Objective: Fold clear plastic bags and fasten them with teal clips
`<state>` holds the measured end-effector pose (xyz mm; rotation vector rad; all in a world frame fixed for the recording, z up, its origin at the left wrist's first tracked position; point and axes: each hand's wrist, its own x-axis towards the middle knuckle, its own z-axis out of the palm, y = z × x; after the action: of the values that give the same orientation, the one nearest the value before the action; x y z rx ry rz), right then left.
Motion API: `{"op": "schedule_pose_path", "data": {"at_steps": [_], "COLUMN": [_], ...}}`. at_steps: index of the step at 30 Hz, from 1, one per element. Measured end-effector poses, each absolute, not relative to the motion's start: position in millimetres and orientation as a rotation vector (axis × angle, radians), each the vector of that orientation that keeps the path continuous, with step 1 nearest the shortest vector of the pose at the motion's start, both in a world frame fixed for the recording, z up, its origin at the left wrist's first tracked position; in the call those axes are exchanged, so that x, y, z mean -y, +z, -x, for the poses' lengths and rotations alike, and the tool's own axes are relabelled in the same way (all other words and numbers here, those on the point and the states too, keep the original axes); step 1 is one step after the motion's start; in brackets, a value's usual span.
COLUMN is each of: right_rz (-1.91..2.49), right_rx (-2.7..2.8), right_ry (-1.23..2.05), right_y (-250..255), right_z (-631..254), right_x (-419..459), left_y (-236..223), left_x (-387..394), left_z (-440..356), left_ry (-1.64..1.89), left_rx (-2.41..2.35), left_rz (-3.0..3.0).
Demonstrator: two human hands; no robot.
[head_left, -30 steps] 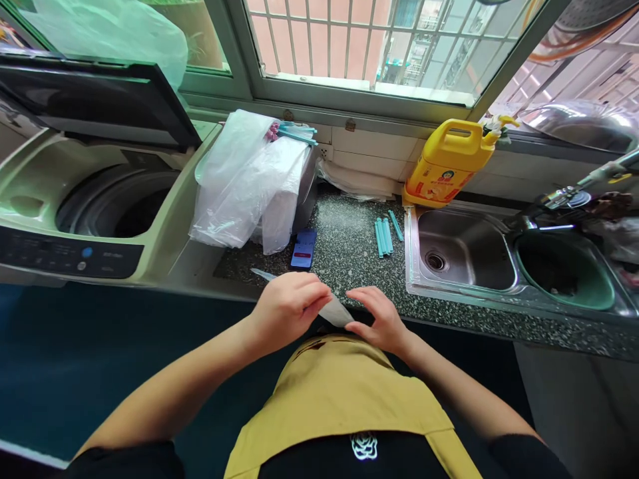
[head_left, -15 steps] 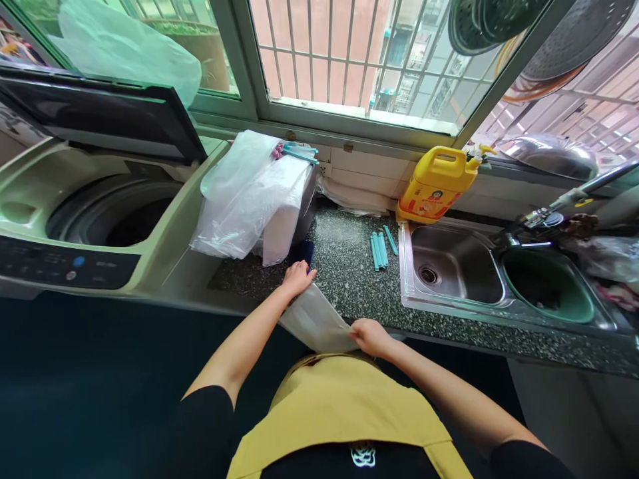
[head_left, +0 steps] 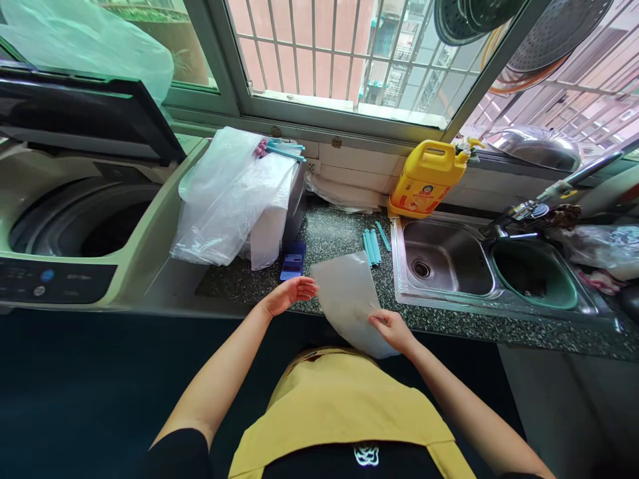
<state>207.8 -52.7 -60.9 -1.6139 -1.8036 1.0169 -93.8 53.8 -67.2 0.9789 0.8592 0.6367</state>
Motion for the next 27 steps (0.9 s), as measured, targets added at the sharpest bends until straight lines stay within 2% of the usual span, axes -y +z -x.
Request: {"op": "schedule_pose_path", "data": {"at_steps": [7, 14, 21, 27], "right_rz": [1.607, 1.628, 1.644, 1.627], "right_rx": [1.780, 1.769, 1.761, 1.750], "right_ry": [1.063, 1.076, 1.091, 1.063], "right_y": [-70, -71, -67, -59], "right_z": [-201, -206, -205, -208], "right_x": [49, 59, 69, 75], "left_y": [-86, -94, -95, -90], "left_x": [-54, -86, -103, -83], "left_z": [58, 88, 101, 83], "left_ry": [0.691, 0.687, 0.663, 0.793], "left_rx": [-1.278, -1.778, -1.763, -1.497], "left_rz": [-1.166, -1.416, -1.458, -1.258]}}
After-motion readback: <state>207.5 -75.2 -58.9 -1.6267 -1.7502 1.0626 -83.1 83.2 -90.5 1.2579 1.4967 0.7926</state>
